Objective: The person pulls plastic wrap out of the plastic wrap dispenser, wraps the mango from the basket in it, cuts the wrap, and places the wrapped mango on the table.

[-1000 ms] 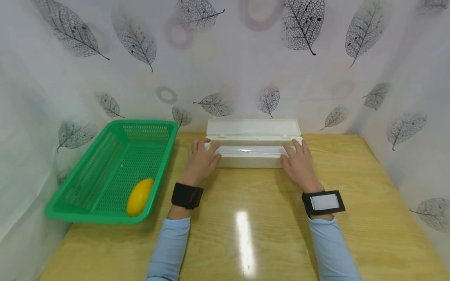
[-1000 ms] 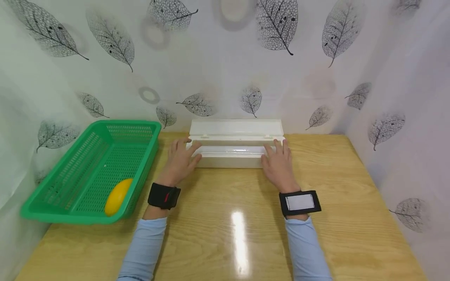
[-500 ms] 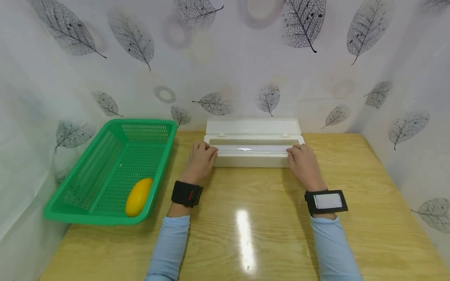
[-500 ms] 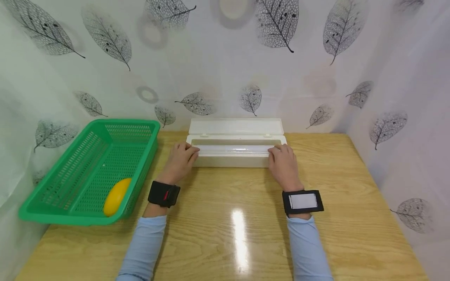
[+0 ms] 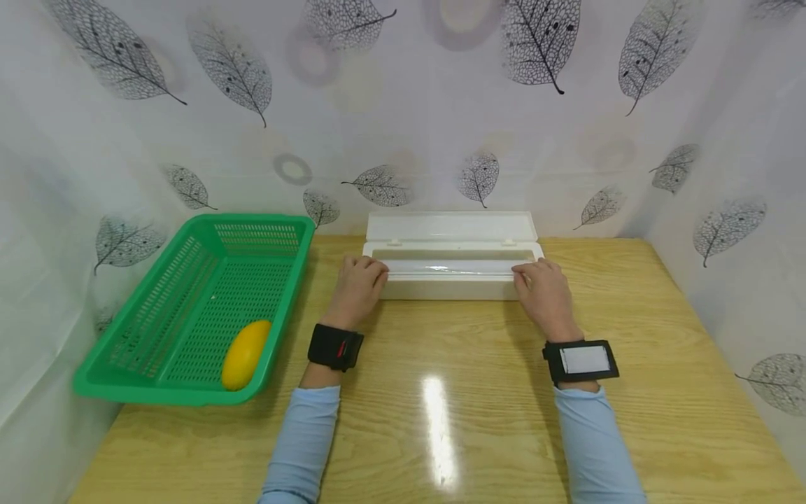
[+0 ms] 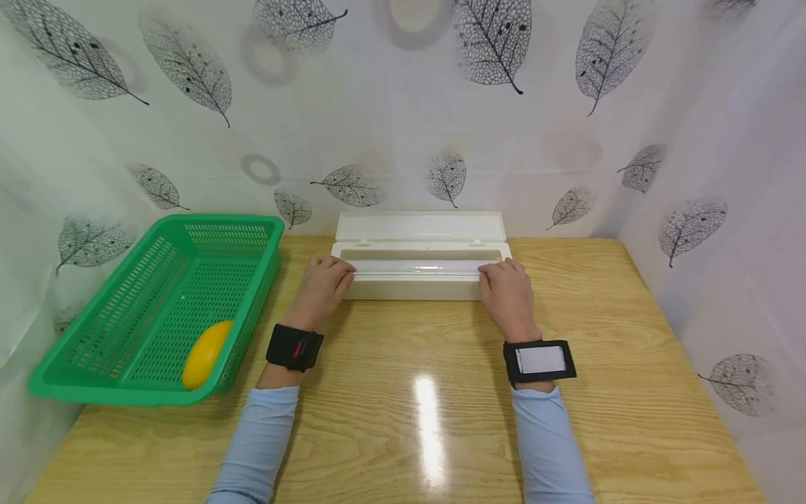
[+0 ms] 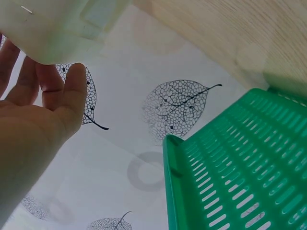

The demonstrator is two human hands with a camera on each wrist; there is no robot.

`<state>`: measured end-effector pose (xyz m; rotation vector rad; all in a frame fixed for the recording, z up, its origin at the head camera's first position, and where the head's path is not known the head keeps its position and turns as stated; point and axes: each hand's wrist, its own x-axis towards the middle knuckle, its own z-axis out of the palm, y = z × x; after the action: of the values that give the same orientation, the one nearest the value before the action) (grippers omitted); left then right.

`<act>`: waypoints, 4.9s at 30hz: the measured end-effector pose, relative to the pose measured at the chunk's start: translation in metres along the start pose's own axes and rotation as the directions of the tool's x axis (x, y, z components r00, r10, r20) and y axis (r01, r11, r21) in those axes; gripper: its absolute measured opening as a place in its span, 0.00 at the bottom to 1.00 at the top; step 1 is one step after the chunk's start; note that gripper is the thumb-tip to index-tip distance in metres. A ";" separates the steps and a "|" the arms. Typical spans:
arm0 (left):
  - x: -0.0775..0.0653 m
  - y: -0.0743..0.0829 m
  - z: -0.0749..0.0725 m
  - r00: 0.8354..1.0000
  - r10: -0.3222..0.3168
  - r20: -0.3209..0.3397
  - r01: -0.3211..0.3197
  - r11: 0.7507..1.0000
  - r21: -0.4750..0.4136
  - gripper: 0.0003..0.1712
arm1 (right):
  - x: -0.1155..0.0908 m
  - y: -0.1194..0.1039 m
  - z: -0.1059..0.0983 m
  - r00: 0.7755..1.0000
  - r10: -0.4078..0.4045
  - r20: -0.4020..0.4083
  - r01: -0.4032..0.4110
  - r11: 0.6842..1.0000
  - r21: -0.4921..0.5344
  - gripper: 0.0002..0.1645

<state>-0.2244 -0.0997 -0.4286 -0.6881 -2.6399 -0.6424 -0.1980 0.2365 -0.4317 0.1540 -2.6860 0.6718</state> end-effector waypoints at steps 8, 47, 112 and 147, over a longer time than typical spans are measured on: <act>0.001 0.002 0.001 1.000 0.004 0.029 -0.006 0.998 0.056 0.10 | 0.000 -0.002 0.000 0.998 0.062 -0.032 -0.059 0.995 0.078 0.11; 0.023 0.022 0.009 0.974 -0.188 0.127 0.181 0.981 0.066 0.16 | 0.011 -0.007 0.015 0.964 0.192 -0.184 -0.159 0.971 0.179 0.11; 0.016 0.008 0.010 0.998 0.058 0.012 -0.058 0.998 0.004 0.08 | 0.005 -0.005 0.007 0.962 0.060 -0.267 0.004 0.973 0.231 0.08; 0.013 0.007 0.017 0.996 0.053 -0.071 -0.051 0.998 0.030 0.08 | -0.001 0.002 0.003 0.976 0.006 -0.219 0.006 0.999 0.053 0.12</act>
<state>-0.2355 -0.0809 -0.4352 -0.7089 -2.5516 -0.6026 -0.1983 0.2373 -0.4354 0.0875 -2.4584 0.7165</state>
